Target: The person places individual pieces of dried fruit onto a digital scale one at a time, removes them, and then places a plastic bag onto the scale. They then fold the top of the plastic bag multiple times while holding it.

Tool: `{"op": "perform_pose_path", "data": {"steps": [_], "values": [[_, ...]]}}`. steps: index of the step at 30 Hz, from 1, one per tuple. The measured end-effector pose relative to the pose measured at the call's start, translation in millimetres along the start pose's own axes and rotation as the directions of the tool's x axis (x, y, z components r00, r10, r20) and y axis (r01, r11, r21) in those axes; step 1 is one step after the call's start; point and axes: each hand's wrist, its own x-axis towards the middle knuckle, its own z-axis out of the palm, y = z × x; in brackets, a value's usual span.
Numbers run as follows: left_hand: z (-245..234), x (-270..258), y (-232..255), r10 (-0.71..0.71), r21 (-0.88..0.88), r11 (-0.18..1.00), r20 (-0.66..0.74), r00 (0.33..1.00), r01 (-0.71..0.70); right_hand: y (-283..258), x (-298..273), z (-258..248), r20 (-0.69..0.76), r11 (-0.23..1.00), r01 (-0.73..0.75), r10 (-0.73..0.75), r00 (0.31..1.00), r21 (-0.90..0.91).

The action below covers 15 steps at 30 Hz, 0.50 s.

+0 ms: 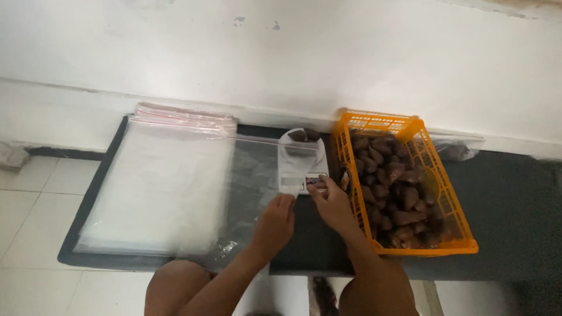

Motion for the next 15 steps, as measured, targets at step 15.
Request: {"op": "perform_pose_path", "data": {"steps": [15], "values": [[-20, -1, 33, 0.220, 0.001, 0.967, 0.500, 0.837, -0.255, -9, 38, 11, -0.195, 0.828, -0.089, 0.233, 0.953, 0.553]]}}
